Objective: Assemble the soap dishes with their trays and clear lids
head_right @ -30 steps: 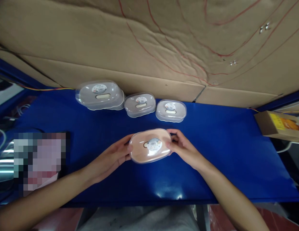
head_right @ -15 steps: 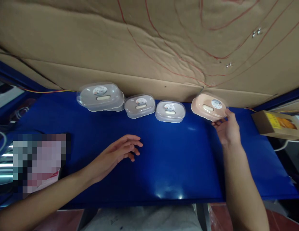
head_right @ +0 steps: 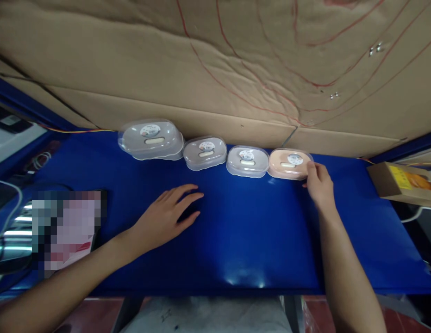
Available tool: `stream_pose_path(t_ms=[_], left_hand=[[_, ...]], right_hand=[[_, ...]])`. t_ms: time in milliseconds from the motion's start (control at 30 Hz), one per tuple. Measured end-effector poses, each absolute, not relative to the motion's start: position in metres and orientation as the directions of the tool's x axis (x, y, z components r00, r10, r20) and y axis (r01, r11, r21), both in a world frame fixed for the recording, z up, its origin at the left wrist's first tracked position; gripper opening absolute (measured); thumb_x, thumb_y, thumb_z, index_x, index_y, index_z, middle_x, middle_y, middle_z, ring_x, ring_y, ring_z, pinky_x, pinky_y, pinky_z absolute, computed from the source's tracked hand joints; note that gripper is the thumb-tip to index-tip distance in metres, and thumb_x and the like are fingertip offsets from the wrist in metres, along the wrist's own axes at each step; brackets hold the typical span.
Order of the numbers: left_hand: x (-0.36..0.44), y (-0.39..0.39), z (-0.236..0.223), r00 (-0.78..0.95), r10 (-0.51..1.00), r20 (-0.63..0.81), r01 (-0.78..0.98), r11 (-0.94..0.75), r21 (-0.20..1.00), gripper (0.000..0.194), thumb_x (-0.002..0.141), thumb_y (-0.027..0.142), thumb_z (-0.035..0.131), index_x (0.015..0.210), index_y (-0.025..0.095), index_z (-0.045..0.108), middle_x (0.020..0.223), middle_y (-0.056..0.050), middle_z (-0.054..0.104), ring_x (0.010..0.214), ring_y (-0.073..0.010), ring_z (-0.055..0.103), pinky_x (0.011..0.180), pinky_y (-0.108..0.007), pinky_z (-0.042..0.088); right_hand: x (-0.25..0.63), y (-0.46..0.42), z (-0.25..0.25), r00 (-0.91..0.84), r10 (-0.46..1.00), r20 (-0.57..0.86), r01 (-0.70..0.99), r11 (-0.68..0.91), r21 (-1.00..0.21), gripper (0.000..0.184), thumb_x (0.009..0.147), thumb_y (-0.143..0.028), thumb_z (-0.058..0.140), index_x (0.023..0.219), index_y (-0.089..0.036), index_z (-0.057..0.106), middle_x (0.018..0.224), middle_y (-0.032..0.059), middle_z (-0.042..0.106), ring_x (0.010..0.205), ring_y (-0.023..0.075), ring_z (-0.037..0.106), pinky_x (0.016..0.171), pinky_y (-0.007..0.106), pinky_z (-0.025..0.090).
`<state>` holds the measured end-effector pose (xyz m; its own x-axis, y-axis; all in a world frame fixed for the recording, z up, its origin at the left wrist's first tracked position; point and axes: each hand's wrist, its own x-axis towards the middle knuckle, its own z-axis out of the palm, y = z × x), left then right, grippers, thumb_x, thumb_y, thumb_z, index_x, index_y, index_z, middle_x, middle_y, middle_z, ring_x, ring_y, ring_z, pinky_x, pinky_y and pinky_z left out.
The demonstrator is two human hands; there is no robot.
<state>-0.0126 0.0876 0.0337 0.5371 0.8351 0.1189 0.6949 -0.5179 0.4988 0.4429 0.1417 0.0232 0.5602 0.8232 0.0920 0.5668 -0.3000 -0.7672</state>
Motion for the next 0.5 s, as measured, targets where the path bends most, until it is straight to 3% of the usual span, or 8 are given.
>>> stream_pose_path(t_ms=[133, 200, 367, 433, 500], left_hand=[[-0.011, 0.084, 0.026, 0.643, 0.746, 0.175, 0.695, -0.664, 0.276, 0.033, 0.106, 0.025, 0.055, 0.135, 0.017, 0.069, 0.145, -0.019, 0.066, 0.128, -0.0395, 0.066, 0.102, -0.057, 0.054], [-0.011, 0.083, 0.026, 0.663, 0.719, 0.209, 0.691, -0.695, 0.200, 0.033, 0.107, 0.025, 0.055, 0.135, 0.016, 0.069, 0.144, -0.020, 0.067, 0.125, -0.0374, 0.068, 0.100, -0.054, 0.057], [-0.011, 0.081, 0.028, 0.685, 0.691, 0.230, 0.671, -0.722, 0.169, 0.031, 0.106, 0.025, 0.057, 0.134, 0.015, 0.069, 0.141, -0.019, 0.068, 0.121, -0.0364, 0.070, 0.097, -0.053, 0.058], [-0.009, 0.082, 0.029, 0.688, 0.687, 0.234, 0.663, -0.726, 0.181, 0.030, 0.106, 0.024, 0.058, 0.132, 0.015, 0.070, 0.139, -0.019, 0.069, 0.119, -0.0366, 0.071, 0.097, -0.054, 0.058], [-0.009, 0.083, 0.029, 0.685, 0.688, 0.238, 0.660, -0.725, 0.198, 0.029, 0.105, 0.023, 0.059, 0.130, 0.015, 0.070, 0.137, -0.019, 0.070, 0.119, -0.0368, 0.071, 0.097, -0.054, 0.057]], right_hand=[[0.441, 0.135, 0.026, 0.460, 0.863, 0.211, 0.763, -0.262, -0.591, 0.041, 0.098, -0.056, 0.051, 0.101, -0.020, 0.070, 0.108, 0.0199, 0.076, 0.110, 0.0344, 0.067, 0.101, 0.051, 0.047], [0.440, 0.134, 0.026, 0.418, 0.868, 0.269, 0.818, -0.231, -0.526, 0.045, 0.100, -0.053, 0.047, 0.110, -0.017, 0.072, 0.118, 0.0246, 0.075, 0.118, 0.0360, 0.066, 0.106, 0.052, 0.044], [0.419, 0.132, 0.029, 0.322, 0.821, 0.471, 0.905, -0.121, -0.408, 0.063, 0.103, -0.053, 0.042, 0.144, -0.008, 0.058, 0.150, 0.0288, 0.059, 0.141, 0.0383, 0.052, 0.121, 0.058, 0.033], [0.397, 0.132, 0.034, 0.177, 0.833, 0.523, 0.938, 0.019, -0.347, 0.064, 0.104, -0.056, 0.045, 0.149, -0.011, 0.054, 0.153, 0.0255, 0.057, 0.146, 0.0383, 0.049, 0.122, 0.060, 0.033], [0.367, 0.135, 0.043, -0.075, 0.855, 0.513, 0.934, 0.240, -0.263, 0.063, 0.102, -0.055, 0.055, 0.151, -0.016, 0.052, 0.154, 0.0215, 0.058, 0.147, 0.0377, 0.050, 0.122, 0.060, 0.036]])
